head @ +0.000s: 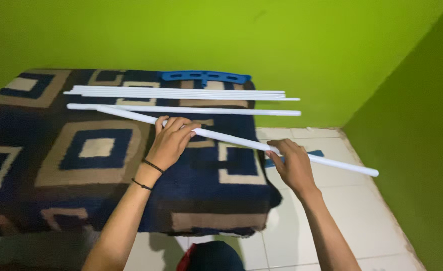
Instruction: The person assembles a flat-pack furniture frame by inserting white poles into blue plastic connectors and joining them into a rectangular structure. They repeatedly align and push the poles into the connectors, then place the assembled frame on a patterned rug.
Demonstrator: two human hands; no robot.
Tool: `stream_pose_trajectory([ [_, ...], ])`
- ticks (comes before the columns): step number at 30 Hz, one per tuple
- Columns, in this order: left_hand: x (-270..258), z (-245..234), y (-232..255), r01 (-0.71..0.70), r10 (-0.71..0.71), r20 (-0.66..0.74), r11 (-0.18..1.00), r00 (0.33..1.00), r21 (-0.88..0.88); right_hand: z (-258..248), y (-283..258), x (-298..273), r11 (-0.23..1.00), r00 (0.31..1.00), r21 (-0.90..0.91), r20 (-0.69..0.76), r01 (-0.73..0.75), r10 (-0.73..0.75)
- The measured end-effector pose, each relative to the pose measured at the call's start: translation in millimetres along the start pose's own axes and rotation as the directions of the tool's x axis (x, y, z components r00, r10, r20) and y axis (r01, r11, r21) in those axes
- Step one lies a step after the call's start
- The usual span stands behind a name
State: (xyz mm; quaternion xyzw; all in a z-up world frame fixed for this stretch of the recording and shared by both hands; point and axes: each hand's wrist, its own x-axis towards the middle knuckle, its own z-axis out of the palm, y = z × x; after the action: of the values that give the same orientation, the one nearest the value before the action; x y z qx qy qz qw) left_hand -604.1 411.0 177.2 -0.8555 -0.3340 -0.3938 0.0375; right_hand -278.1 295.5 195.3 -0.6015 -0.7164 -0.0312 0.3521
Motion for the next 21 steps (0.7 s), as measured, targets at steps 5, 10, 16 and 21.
stream_pose_trajectory([
  [5,-18,-16,-69,0.121,-0.124,0.039,0.99,0.991,0.067,52,-21,56,0.988,0.985,0.087,0.106,0.13,-0.139],
  [10,-27,-28,-121,0.183,-0.19,0.042,0.975,0.981,0.123,98,-38,101,0.965,0.954,-0.014,0.152,0.263,-0.258],
  [16,-26,-28,-147,0.257,-0.262,0.015,0.956,0.965,0.143,126,-46,124,0.937,0.943,-0.128,0.115,0.325,-0.311],
  [21,-22,-22,-157,0.255,-0.253,-0.039,0.947,0.967,0.194,140,-48,131,0.945,0.956,-0.166,0.133,0.281,-0.261],
])
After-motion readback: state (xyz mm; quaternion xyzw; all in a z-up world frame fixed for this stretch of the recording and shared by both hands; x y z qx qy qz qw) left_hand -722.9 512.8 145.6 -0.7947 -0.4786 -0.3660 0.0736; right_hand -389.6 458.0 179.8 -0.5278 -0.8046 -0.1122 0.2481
